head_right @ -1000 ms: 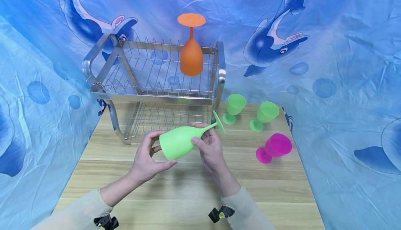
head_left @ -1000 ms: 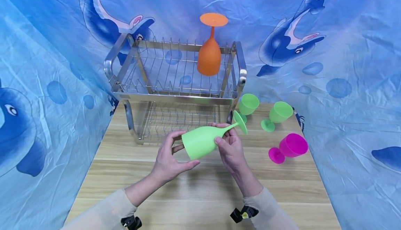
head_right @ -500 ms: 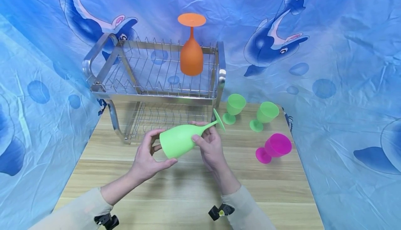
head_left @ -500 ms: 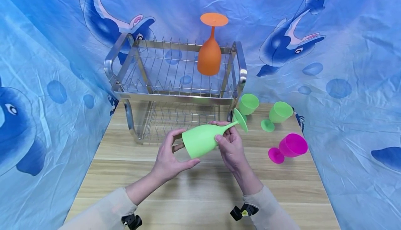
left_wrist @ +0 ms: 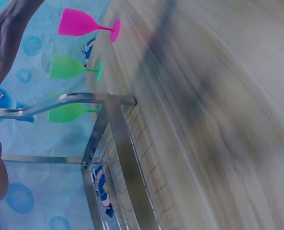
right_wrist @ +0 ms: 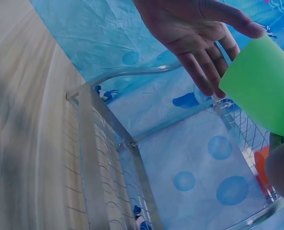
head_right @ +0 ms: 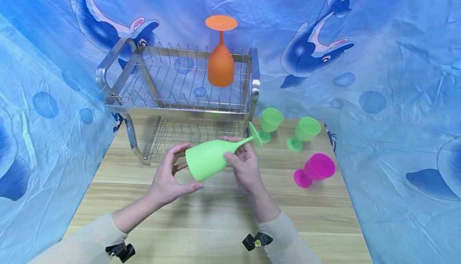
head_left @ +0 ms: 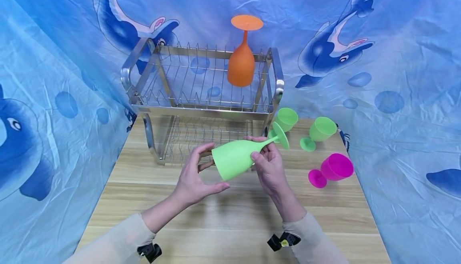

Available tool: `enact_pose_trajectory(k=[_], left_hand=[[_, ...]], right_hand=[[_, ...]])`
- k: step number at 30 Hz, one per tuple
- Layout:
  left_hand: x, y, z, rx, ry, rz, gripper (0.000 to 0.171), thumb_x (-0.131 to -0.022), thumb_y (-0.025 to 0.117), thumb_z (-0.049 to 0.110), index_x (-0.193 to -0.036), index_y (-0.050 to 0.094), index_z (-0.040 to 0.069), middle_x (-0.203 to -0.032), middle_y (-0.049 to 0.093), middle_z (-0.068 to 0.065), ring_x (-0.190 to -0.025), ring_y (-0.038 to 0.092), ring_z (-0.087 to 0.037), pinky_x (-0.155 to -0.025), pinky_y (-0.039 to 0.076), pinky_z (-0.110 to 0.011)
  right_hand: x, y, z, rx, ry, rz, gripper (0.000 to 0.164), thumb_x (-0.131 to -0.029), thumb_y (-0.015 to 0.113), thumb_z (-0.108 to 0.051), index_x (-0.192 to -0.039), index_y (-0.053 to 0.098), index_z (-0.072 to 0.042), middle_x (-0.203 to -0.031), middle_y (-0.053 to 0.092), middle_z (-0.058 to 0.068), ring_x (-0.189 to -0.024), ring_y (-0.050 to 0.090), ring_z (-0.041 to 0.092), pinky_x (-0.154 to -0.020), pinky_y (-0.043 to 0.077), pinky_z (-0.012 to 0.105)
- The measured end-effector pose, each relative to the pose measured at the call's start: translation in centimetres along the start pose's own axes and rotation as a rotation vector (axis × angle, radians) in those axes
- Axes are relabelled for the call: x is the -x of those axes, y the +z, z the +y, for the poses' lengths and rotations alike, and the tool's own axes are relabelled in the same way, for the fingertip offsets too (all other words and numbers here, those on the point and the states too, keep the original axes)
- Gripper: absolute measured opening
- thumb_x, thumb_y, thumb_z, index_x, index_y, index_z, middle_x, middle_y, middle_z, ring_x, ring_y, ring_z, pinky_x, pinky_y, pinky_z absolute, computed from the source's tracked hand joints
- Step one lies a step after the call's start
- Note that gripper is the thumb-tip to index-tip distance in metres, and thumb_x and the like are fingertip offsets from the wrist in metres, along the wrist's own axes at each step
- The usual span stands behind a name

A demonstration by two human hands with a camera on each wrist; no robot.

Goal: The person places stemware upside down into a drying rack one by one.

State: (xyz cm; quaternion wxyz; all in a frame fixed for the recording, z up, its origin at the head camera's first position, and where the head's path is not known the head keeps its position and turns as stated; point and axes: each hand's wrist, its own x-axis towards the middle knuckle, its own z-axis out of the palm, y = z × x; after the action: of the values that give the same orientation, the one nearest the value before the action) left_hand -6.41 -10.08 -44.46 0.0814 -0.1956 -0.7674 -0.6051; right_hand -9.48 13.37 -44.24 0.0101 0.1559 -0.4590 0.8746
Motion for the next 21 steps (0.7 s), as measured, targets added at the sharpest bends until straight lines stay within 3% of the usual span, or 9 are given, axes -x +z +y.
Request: enact_pose_trajectory(k=[6, 12, 18, 21], left_hand=[[-0.4, -1.2, 0.6, -0.017, 0.037, -0.043, 0.111, -0.063, 0.105, 0.009, -0.155, 0.043, 0.01, -0.152, 0.05, -0.01, -0.134, 0.056, -0.029, -0.105, 0.059, -0.04], [-1.1, -3.6, 1.7, -0.098, 0.091, -0.061, 0.112, -0.061, 0.106, 0.008, -0.153, 0.043, 0.005, -0.149, 0.053, -0.01, -0.134, 0.057, -0.031, -0.105, 0.059, -0.033], [-2.0, -6.5, 3.2, -0.167, 0.17, -0.022, 0.113, -0.058, 0.105, 0.004, -0.154, 0.046, 0.005, -0.148, 0.053, -0.013, -0.131, 0.058, -0.031, -0.104, 0.058, -0.031], [-2.4, -8.0, 4.0, -0.203, 0.199, 0.0, 0.112, -0.058, 0.105, 0.001, -0.153, 0.047, 0.004, -0.147, 0.053, -0.018, -0.13, 0.059, -0.028, -0.104, 0.057, -0.028]], right_hand=[[-0.5, 0.4, -1.4, 0.01, -0.011, -0.012, 0.042, -0.094, 0.059, 0.014, -0.128, 0.062, -0.011, -0.136, 0.067, 0.009, -0.137, 0.06, 0.024, -0.117, 0.05, 0.034], [-1.4, 1.5, -3.4, 0.034, -0.037, -0.057, 0.04, -0.094, 0.067, 0.01, -0.128, 0.063, -0.011, -0.136, 0.068, 0.008, -0.135, 0.061, 0.024, -0.118, 0.049, 0.035], [-2.8, 2.9, -5.7, 0.036, -0.085, -0.101, 0.038, -0.093, 0.07, 0.007, -0.127, 0.065, -0.011, -0.133, 0.07, 0.009, -0.134, 0.062, 0.026, -0.117, 0.05, 0.035], [-3.8, 3.7, -7.1, 0.053, -0.091, -0.119, 0.037, -0.093, 0.08, -0.003, -0.125, 0.066, -0.012, -0.133, 0.07, 0.009, -0.133, 0.061, 0.025, -0.116, 0.05, 0.034]])
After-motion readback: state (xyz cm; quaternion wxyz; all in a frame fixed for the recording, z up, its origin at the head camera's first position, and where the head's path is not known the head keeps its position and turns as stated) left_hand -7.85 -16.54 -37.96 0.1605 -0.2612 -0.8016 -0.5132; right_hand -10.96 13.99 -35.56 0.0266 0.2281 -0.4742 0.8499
